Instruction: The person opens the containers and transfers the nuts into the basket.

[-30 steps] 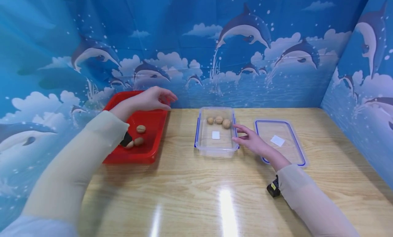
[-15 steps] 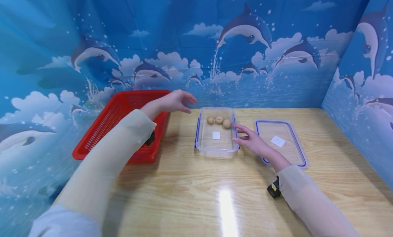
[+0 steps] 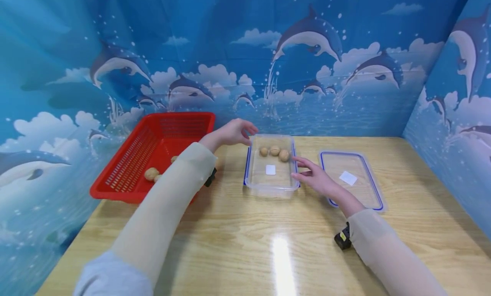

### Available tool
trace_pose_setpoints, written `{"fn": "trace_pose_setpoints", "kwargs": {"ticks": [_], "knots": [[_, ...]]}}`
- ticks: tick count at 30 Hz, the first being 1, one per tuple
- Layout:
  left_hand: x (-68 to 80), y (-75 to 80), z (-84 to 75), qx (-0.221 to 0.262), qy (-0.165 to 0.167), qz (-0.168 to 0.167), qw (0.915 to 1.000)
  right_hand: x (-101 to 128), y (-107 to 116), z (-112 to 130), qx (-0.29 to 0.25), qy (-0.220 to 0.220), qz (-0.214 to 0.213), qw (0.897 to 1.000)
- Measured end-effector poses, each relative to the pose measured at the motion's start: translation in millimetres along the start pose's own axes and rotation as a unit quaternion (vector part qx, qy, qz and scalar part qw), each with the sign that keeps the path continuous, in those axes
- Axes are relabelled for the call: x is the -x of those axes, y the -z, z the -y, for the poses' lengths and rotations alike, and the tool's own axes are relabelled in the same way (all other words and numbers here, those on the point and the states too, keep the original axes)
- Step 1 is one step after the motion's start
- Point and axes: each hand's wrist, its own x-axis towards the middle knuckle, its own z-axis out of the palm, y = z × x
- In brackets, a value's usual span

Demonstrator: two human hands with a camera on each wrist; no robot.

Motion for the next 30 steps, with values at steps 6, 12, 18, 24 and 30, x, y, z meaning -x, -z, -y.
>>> {"fn": "trace_pose_setpoints", "kwargs": {"ticks": [6, 12, 18, 24, 30], "knots": [[-11.0, -15.8, 4.7, 0.0, 0.011, 0.001, 0.9999, 0.9, -0.8, -1.5, -0.007, 0.004, 0.001, 1.0], [-19.8, -32.0, 9.4, -0.013, 0.025, 0.008, 0.9996, 0.3, -0.6, -3.2, -0.013, 0.008, 0.005, 1.0], [-32.4, -48.4, 8.7, -0.009, 0.008, 0.005, 0.9999, -0.8, 1.3, -3.8, -0.009, 0.008, 0.0, 1.0], [-42.2, -58.5, 8.8, -0.038, 0.005, 0.018, 0.9991, -1.7, 0.9, -4.8, -0.013, 0.007, -0.004, 1.0], [-48.5, -62.3, 10.9, -0.12, -0.001, 0.027, 0.9924, -2.8, -0.4, -7.8, -0.007, 0.01, -0.012, 1.0]]}}
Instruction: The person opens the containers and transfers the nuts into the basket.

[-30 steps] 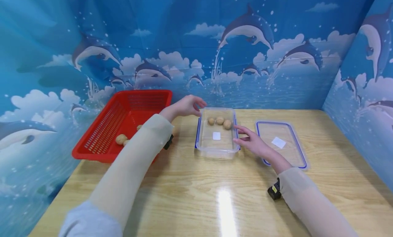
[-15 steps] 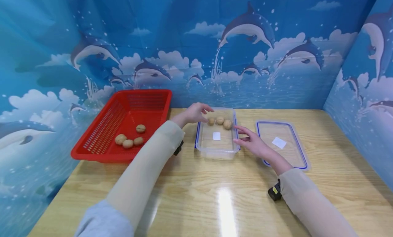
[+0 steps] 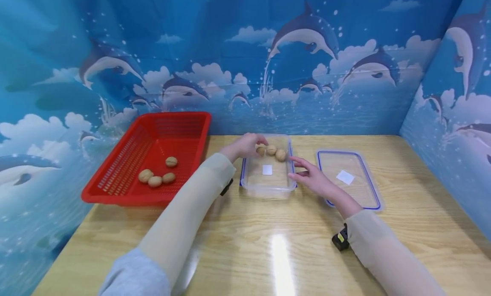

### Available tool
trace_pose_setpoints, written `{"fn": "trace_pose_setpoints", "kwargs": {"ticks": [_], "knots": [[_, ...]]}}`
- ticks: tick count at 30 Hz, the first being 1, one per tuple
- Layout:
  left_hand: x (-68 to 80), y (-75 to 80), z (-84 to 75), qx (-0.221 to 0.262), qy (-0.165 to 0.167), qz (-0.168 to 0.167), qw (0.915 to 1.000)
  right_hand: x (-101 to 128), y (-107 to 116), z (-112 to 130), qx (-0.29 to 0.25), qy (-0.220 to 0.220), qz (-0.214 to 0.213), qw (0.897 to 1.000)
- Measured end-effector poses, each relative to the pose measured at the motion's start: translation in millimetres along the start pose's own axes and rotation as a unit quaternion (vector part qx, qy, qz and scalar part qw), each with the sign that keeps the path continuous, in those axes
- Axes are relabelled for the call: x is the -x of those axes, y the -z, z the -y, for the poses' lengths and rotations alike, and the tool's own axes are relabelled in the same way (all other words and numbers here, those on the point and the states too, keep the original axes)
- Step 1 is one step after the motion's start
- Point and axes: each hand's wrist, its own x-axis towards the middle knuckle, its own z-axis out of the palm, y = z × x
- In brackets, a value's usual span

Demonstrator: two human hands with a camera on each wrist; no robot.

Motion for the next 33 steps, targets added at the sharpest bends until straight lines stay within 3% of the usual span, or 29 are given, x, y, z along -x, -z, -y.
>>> {"fn": "trace_pose_setpoints", "kwargs": {"ticks": [12, 22, 27, 33], "knots": [[-3.9, -5.5, 5.4, -0.041, 0.018, 0.005, 0.999, 0.0, -3.0, 4.3, -0.002, 0.003, 0.005, 1.0], [-1.0, -3.9, 2.1, -0.021, 0.002, 0.028, 0.9994, -0.1, -2.2, 4.0, 0.001, -0.001, -0.002, 1.0], [0.2, -6.9, -1.3, -0.051, 0.008, 0.043, 0.9978, 1.1, -2.9, 4.8, 0.003, 0.001, -0.002, 1.0], [-0.5, -13.4, -3.2, -0.073, -0.009, 0.042, 0.9964, 2.7, -3.6, 6.3, 0.001, -0.004, -0.004, 1.0]]}}
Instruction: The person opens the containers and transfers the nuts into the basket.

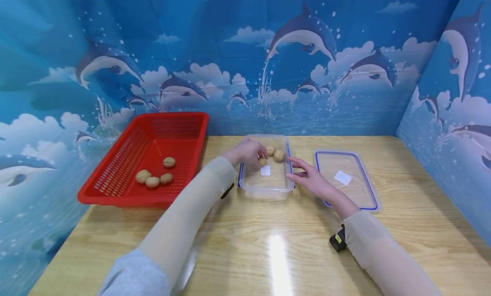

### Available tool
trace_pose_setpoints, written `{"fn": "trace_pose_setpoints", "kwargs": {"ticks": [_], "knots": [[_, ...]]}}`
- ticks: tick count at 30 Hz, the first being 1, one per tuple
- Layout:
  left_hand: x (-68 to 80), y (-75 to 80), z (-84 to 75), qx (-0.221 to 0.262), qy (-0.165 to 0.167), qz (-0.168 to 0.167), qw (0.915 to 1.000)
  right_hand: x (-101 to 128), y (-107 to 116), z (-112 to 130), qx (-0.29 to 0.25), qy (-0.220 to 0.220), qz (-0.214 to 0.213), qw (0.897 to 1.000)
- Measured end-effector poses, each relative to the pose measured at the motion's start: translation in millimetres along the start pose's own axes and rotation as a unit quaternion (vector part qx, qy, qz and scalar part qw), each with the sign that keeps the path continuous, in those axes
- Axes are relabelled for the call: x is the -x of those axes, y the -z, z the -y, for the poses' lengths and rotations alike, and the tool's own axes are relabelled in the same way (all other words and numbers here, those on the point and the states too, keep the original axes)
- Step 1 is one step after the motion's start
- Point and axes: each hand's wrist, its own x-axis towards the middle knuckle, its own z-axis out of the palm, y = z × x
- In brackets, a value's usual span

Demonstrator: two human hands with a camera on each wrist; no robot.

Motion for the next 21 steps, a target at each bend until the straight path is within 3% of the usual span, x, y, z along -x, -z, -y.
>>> {"fn": "trace_pose_setpoints", "kwargs": {"ticks": [21], "knots": [[6.0, 9.9, -4.7, 0.006, 0.0, 0.01, 0.9999, 0.6, -0.2, -0.5, -0.007, 0.0, -0.002, 1.0]]}}
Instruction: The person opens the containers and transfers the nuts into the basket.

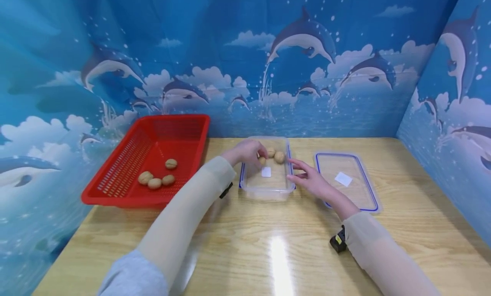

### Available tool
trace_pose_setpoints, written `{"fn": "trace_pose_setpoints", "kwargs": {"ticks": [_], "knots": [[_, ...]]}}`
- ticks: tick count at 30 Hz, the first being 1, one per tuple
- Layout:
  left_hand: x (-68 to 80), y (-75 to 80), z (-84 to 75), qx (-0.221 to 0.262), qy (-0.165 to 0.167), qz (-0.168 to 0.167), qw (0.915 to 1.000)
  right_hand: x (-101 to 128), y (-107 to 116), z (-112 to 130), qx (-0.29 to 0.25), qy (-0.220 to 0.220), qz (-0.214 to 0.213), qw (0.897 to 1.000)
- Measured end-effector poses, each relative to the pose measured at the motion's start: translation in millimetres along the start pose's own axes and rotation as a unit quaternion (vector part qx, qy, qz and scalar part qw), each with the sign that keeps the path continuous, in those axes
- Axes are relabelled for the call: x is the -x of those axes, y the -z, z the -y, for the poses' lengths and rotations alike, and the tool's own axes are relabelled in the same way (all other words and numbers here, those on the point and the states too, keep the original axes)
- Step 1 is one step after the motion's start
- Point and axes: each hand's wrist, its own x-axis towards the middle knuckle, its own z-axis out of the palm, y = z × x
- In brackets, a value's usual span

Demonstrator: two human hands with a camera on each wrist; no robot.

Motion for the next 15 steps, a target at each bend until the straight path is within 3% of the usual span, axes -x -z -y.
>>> {"fn": "trace_pose_setpoints", "kwargs": {"ticks": [15], "knots": [[31.6, 52.7, -14.4, -0.003, -0.047, -0.011, 0.9988, 0.7, -0.7, 1.4, 0.004, 0.006, -0.001, 1.0]]}}
